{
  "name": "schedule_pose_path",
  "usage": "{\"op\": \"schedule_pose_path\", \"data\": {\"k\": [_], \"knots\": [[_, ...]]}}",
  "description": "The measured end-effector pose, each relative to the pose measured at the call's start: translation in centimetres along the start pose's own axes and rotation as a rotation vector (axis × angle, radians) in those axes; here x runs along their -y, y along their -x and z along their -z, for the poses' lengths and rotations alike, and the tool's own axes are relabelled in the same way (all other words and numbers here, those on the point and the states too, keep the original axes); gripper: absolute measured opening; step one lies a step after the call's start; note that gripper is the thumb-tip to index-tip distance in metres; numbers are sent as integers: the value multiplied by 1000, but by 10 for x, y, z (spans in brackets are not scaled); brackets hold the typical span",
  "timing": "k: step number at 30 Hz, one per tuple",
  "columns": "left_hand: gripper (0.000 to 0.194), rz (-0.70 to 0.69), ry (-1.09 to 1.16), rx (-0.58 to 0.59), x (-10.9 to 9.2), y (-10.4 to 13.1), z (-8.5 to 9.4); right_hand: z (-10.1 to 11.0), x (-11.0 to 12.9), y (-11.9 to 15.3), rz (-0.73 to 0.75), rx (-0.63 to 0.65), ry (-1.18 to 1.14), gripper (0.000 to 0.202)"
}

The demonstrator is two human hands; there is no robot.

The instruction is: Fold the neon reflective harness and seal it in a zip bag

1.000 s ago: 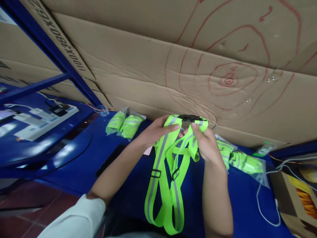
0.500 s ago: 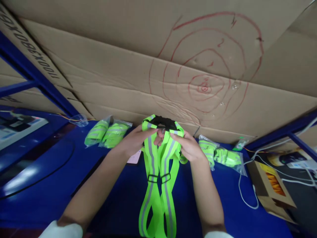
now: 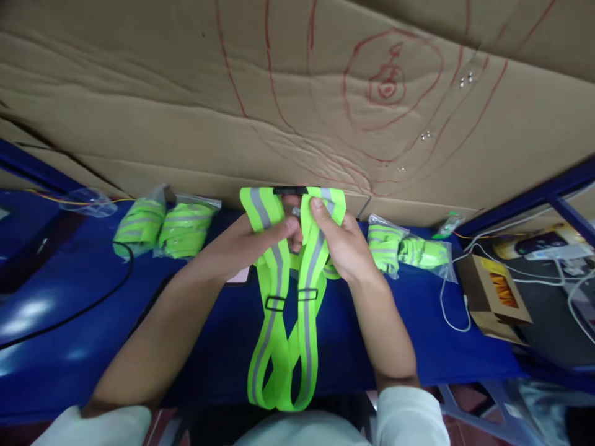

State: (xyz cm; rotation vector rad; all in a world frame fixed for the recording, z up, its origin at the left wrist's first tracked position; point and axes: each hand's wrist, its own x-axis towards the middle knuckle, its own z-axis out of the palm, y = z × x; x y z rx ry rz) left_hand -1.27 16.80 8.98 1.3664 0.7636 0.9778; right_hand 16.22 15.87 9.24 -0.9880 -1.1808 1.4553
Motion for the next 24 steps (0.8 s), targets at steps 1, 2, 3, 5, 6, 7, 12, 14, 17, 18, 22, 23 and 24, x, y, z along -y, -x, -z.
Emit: {"op": "schedule_pose_path", "data": {"k": [1,2,3,5,6,7,12,14,17,18,22,23,24], "knots": [[42,-17,-26,-18,2,-2,0,1,-1,-1,2,-10,20,55],[38,-35,-48,-28,3,-3,1,3,-3,-2,-2,-8,32,56],[37,-47,-60,-31,5,-4,2,5,-5,-3,-9,-1,39,57],[45,-31,-37,-26,7,-4,3,8,-8,-5,-25,18,60,57],[52,-2,-8,-12,8,-4,3,9,-9,-6,-29,22,84,57],[58,27,20,2,8,-3,2,11,-10,-7,-27,23,111,56],[59,3,18,16,13,-1,-4,19,-9,-8,0,111,174,52],[55,1,-22,-7,16,-1,-8,22,-6,-7,30,137,241,50],[49,6,-32,-34,25,0,-21,24,1,-2,93,132,450,48],[46,-5,-22,-55,28,1,-28,26,4,0,124,131,528,49],[44,-36,11,-77,39,7,-56,50,22,10,210,246,841,49],[46,-36,4,-27,40,9,-60,59,28,13,219,269,906,44],[47,-44,-12,35,40,11,-62,68,33,17,230,259,948,38]]}}
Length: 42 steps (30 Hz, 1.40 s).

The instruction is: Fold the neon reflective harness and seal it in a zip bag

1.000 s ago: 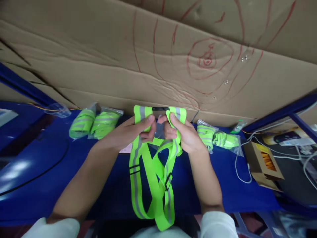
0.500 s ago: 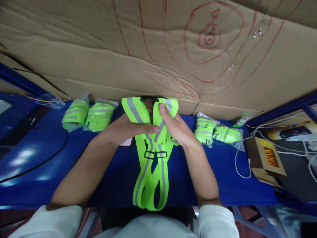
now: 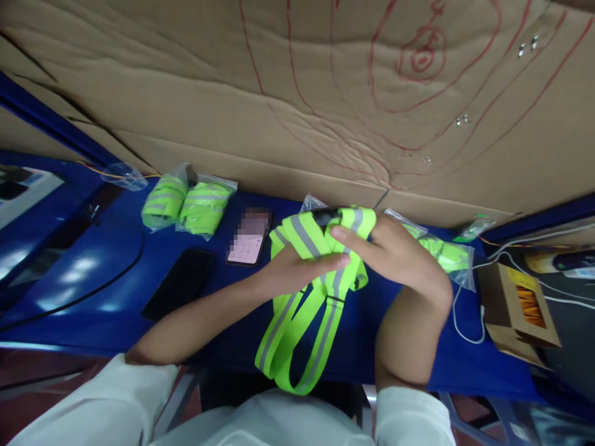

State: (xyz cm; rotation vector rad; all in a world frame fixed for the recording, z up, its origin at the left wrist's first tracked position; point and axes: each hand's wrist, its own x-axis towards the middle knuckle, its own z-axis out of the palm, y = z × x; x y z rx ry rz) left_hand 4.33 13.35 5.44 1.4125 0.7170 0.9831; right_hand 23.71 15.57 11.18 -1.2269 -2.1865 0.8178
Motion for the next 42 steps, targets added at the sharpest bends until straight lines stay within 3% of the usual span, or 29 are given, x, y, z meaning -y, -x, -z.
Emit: {"op": "schedule_pose_path", "data": {"k": [1,4,5,8,13,14,16,18,20,22,23,25,26,28,30,32,34,36,39,42], "knots": [[47,-13,-27,64,0,1,0,8,-2,6,-5,-44,17,39],[43,-37,-126,210,-4,3,7,23,2,16,0,-113,14,74],[42,-24,-145,249,-5,3,10,24,5,17,24,-62,16,71],[38,30,-112,308,-7,4,14,19,19,13,101,63,33,35],[37,182,177,347,-5,8,1,16,28,19,40,-258,17,12],[37,196,226,379,-4,9,-3,18,27,22,28,-261,-2,14],[33,191,279,455,-6,13,-10,21,21,24,51,-130,-128,35],[32,210,327,519,-10,18,-17,17,9,17,65,1,-345,71],[37,264,426,543,-16,23,-22,0,-5,-4,-5,-19,-523,98],[46,310,559,545,-23,28,-27,-33,-18,-34,-34,154,-484,110],[49,318,614,547,-26,30,-28,-55,-23,-49,-16,140,-418,109],[52,333,673,533,-29,33,-32,-101,-30,-75,5,120,-311,91],[53,329,672,514,-29,34,-34,-124,-32,-83,80,145,-86,81],[52,289,626,498,-28,36,-37,-162,-32,-91,134,160,91,61],[52,239,567,511,-25,37,-39,-188,-32,-91,196,198,358,52],[52,219,523,527,-23,36,-39,-199,-32,-91,218,227,531,52],[50,225,514,522,-21,35,-37,-196,-34,-94,194,223,536,52],[44,242,534,506,-20,34,-35,-179,-36,-99,168,169,403,54],[33,293,527,448,-22,32,-29,-124,-32,-97,149,88,-53,65],[34,300,440,377,-26,29,-20,-55,-17,-70,20,111,-537,80]]}}
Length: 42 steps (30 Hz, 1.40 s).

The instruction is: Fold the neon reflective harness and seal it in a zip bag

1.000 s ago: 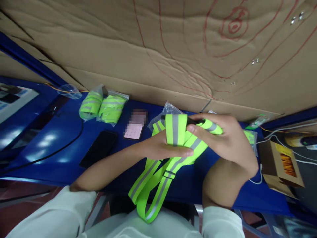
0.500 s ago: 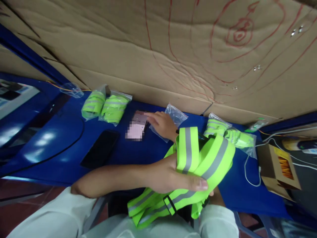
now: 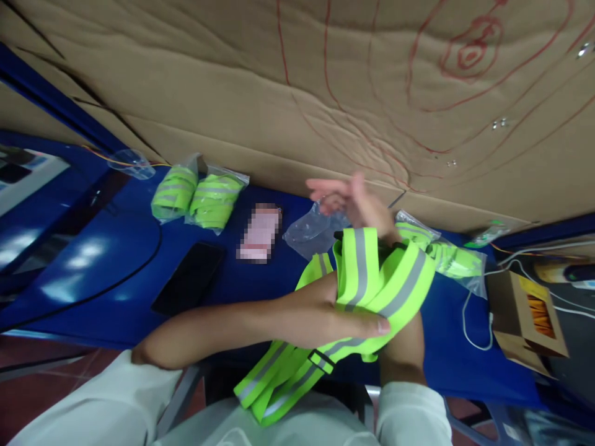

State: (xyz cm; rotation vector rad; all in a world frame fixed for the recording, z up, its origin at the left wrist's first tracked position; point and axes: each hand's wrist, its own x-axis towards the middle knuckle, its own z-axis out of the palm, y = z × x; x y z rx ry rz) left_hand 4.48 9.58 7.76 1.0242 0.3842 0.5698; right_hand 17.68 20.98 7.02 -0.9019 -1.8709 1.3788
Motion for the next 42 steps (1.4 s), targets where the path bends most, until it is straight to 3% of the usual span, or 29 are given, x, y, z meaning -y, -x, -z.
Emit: {"op": "schedule_pose_path", "data": {"k": [2,3,5,9,11,16,24,28,35,37,39,42], "knots": [[35,-9,-75,5,-6,1,4,22,32,32,20,-187,-175,82],[33,-13,-120,24,-8,2,7,29,45,49,19,-207,-155,82],[31,-19,-218,27,-10,1,11,38,65,78,3,-179,88,80],[35,-64,-400,-78,-7,-2,18,40,77,105,5,-101,680,42],[34,-79,-453,-75,-6,-3,20,41,75,104,19,-116,727,34],[28,-54,-520,-35,-4,-5,22,43,69,90,-80,58,637,25],[40,16,-246,-4,8,-16,34,39,70,87,-189,-198,487,36],[34,59,-262,104,5,-16,40,39,71,89,-250,-278,271,32],[27,-147,-574,99,-9,-10,47,27,59,71,-286,-137,-58,45],[24,-189,-561,72,-11,-8,49,21,53,61,-222,-125,-7,35],[23,-196,-558,2,-13,-8,51,18,50,57,-109,-217,166,26],[23,-182,-605,-130,-12,-11,55,21,54,66,25,-317,439,32]]}}
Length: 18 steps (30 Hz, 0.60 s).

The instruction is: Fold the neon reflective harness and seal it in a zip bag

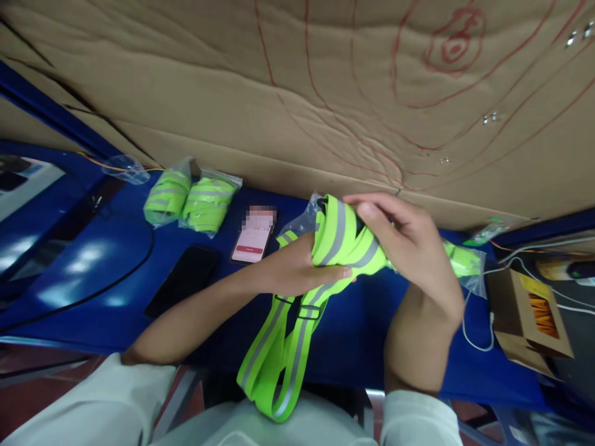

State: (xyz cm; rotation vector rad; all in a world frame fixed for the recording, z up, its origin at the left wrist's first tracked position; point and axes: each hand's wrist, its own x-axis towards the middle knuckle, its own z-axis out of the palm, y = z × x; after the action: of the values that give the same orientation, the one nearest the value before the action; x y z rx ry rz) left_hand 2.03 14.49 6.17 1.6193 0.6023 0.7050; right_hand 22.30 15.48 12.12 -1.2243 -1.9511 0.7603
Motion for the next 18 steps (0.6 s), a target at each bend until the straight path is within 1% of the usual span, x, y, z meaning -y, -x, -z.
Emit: {"op": "schedule_pose_path", "data": {"k": [1,2,4,5,6,8,10,13,15,17,18], "knots": [[23,-2,-19,-21,2,-2,0,4,1,5,35,41,67,38],[23,-15,-28,-29,4,-3,0,7,2,10,68,113,133,46],[24,-80,-18,-10,7,-6,1,9,4,18,131,243,265,70],[25,-119,-15,-1,8,-6,1,8,5,20,148,271,316,81],[26,-146,-18,3,9,-6,2,5,6,21,154,275,348,85],[28,-146,-21,6,10,-6,2,-1,7,18,168,249,365,77],[29,-65,34,16,11,-5,1,-5,6,13,193,230,358,65],[31,93,299,10,13,-7,-4,-6,4,7,214,200,372,57],[34,183,478,-28,13,-9,-7,-6,2,5,205,200,374,48],[38,237,582,-87,13,-11,-8,-7,2,3,197,218,369,36],[39,256,615,-104,12,-12,-8,-7,2,3,192,203,376,32]]}}
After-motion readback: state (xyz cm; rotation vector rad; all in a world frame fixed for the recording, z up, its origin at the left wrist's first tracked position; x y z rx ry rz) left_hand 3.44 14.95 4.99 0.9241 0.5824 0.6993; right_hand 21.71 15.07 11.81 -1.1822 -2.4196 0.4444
